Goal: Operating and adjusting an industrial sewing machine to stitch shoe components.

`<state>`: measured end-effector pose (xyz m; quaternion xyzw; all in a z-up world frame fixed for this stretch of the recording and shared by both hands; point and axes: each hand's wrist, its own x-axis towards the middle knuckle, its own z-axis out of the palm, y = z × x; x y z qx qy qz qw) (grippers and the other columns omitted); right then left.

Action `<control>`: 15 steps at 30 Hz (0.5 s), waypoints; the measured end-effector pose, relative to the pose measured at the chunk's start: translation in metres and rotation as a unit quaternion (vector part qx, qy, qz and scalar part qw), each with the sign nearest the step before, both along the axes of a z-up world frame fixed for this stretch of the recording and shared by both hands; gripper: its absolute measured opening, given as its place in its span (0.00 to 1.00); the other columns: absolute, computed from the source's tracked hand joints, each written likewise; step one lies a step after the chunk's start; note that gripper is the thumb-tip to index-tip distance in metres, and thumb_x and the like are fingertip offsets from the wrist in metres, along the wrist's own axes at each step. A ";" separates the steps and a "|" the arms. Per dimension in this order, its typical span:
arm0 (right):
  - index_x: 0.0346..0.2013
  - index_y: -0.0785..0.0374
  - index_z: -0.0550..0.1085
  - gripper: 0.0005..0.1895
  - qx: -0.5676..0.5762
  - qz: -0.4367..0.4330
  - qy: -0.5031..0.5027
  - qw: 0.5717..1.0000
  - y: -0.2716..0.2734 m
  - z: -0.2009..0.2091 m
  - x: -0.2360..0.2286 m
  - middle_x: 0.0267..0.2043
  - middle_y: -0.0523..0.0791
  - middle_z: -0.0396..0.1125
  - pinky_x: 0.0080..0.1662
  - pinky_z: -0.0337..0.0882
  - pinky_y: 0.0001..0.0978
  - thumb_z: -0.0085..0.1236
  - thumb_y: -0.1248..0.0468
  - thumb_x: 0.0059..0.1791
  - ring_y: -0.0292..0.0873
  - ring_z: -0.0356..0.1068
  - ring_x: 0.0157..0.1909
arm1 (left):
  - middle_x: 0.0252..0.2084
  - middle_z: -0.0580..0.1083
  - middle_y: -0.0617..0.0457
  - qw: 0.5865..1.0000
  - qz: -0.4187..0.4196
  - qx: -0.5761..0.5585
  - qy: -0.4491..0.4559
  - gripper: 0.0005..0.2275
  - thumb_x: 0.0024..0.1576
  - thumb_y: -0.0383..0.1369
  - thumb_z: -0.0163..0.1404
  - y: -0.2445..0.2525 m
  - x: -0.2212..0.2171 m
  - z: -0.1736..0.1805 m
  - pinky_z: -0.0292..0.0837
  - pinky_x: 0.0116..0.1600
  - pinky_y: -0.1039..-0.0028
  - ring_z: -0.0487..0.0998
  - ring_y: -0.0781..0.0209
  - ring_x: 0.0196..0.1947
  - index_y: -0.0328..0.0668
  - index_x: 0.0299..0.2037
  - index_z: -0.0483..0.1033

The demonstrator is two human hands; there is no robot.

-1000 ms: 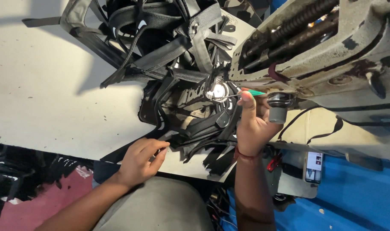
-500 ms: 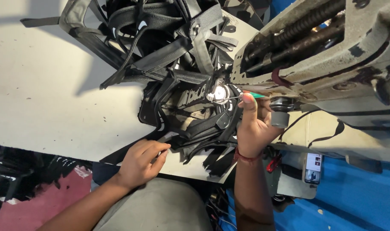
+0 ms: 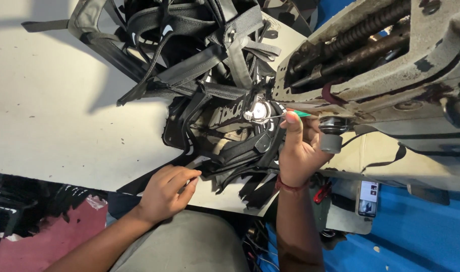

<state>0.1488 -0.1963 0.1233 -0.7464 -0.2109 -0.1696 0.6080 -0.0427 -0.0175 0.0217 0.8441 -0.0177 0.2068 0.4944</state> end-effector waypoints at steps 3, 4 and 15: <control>0.46 0.73 0.71 0.10 0.003 0.007 -0.005 1.000 0.004 0.005 0.000 0.42 0.49 0.73 0.44 0.72 0.27 0.63 0.69 0.57 0.36 0.71 0.39 | 0.34 0.78 0.50 1.000 -0.001 0.000 0.000 0.08 0.54 0.26 0.57 0.000 0.001 0.000 0.71 0.38 0.64 0.78 0.50 0.31 0.39 0.43 0.76; 0.46 0.73 0.71 0.10 0.002 0.006 -0.005 1.000 0.002 0.002 0.000 0.42 0.49 0.73 0.44 0.72 0.27 0.63 0.69 0.57 0.36 0.71 0.39 | 0.34 0.78 0.50 1.000 -0.001 0.000 0.000 0.08 0.54 0.26 0.57 0.000 0.001 0.000 0.71 0.38 0.64 0.78 0.50 0.31 0.39 0.43 0.76; 0.54 0.69 0.69 0.17 0.018 -0.011 0.003 1.000 -0.003 0.010 0.007 0.46 0.46 0.73 0.50 0.74 0.26 0.66 0.71 0.53 0.35 0.73 0.45 | 0.34 0.78 0.50 1.000 -0.001 0.002 -0.006 0.08 0.54 0.26 0.57 0.000 0.001 0.001 0.72 0.38 0.64 0.78 0.50 0.31 0.39 0.43 0.76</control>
